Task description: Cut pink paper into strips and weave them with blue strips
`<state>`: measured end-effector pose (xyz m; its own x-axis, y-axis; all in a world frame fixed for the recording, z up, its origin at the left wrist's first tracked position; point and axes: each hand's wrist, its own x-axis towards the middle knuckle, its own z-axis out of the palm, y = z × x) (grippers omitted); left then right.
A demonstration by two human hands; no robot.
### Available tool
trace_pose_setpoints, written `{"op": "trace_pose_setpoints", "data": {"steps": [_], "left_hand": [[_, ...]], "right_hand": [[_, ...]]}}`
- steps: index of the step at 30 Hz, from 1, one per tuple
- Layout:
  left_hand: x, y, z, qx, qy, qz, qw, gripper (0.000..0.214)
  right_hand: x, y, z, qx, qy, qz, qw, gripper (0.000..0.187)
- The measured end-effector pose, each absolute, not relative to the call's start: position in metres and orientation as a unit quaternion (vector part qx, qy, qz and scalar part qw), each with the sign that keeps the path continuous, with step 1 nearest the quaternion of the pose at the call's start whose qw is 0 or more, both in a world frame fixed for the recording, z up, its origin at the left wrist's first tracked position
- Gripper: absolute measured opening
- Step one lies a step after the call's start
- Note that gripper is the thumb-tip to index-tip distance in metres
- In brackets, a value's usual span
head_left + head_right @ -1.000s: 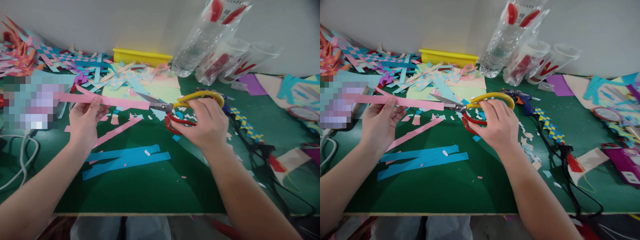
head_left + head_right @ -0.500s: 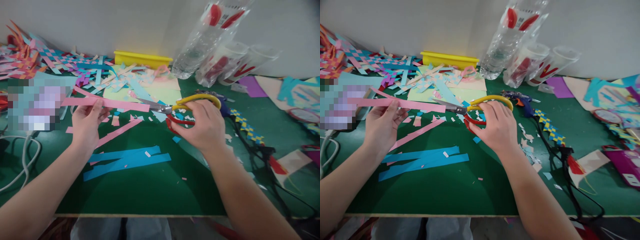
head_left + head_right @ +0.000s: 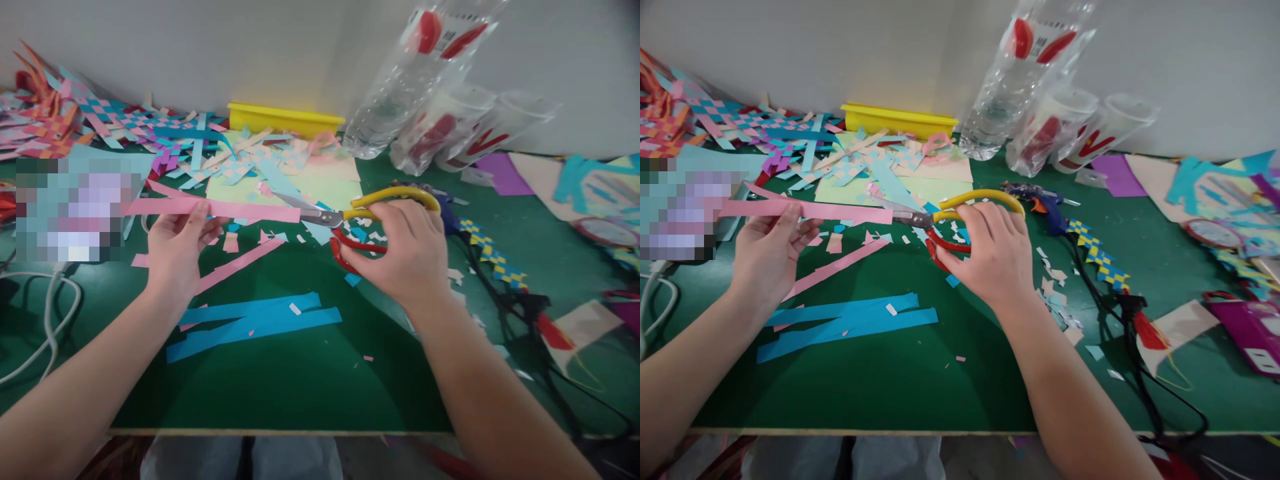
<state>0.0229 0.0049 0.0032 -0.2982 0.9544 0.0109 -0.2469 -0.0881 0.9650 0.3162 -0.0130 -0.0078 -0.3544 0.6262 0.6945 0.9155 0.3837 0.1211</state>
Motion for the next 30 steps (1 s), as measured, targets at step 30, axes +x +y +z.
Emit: {"op": "trace_pose_setpoints", "data": {"steps": [30], "left_hand": [[0.0267,0.0027,0.0027,0.38,0.485,0.605,0.504,0.02]], "right_hand": [[0.3166,-0.0133,-0.0065,-0.503,-0.787,-0.252,0.254,0.039]]}}
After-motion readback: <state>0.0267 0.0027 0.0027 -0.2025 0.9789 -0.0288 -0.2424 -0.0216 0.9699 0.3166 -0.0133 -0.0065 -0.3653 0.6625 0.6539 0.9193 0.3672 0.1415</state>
